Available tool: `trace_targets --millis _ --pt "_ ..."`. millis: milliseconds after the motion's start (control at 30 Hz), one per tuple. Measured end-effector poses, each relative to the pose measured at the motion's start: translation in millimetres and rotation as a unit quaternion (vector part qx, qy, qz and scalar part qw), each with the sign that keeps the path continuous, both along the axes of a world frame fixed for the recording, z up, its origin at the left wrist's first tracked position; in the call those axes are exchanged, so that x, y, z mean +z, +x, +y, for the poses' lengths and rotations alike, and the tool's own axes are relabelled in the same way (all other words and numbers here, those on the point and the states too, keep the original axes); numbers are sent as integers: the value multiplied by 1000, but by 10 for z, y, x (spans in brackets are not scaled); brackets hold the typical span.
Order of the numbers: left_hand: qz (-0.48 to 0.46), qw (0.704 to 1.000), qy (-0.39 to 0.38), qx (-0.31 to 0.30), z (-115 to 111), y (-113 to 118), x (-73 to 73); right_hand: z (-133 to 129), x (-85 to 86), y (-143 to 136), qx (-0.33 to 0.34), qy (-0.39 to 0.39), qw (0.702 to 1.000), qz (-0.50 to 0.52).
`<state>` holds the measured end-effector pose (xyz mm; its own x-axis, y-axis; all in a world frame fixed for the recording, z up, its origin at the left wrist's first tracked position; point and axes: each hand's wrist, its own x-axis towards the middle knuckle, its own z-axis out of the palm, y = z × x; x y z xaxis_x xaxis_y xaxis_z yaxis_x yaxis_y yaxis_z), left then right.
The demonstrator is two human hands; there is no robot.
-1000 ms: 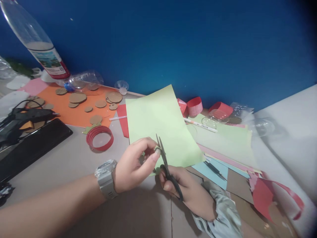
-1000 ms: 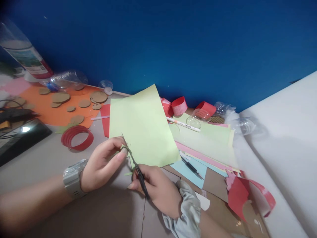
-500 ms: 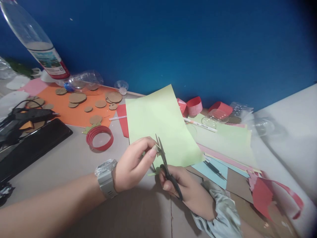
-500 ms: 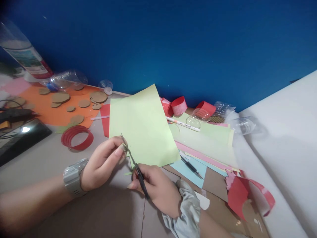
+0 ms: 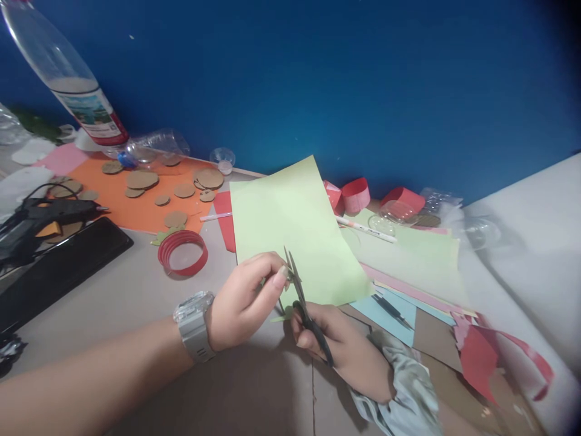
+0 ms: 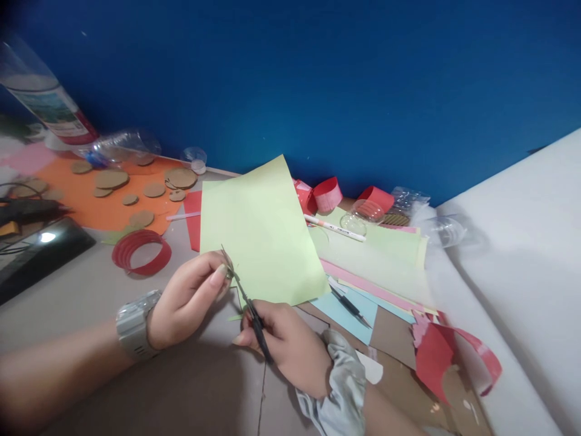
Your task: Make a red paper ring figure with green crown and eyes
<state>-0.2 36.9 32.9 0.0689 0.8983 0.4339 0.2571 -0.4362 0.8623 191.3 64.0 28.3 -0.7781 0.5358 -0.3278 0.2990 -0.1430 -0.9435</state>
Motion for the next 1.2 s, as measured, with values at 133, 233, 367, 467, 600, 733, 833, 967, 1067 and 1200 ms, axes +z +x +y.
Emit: trace_targets --millis 133,233,367,467,600,733,833,967,1067,1200 --pt "-1 1000 4 1 6 -4 6 3 -8 6 1 4 1000 1" --pt "1 1000 2 2 11 -3 11 -1 -10 17 -1 2 1000 4" --pt "-1 1000 -1 3 14 -4 4 1 -3 18 -1 7 1000 -1" --pt "-2 1000 -5 6 13 -9 -6 11 -8 8 -1 10 1000 3" --pt "-3 1000 -8 7 1 -6 -13 13 -18 4 2 7 1000 7" --pt "-2 1000 -10 9 -6 4 -11 4 -11 6 0 7 1000 1" --pt "-5 1000 -13 5 0 5 0 -2 3 2 -2 4 1000 1" --pt "-2 1000 -5 6 9 1 12 -3 15 -1 -4 11 1000 -1" --pt "10 1000 -4 12 7 0 5 0 10 0 -5 5 1000 1" --pt "16 1000 -6 15 5 2 -10 2 -3 -2 -3 -4 1000 10"
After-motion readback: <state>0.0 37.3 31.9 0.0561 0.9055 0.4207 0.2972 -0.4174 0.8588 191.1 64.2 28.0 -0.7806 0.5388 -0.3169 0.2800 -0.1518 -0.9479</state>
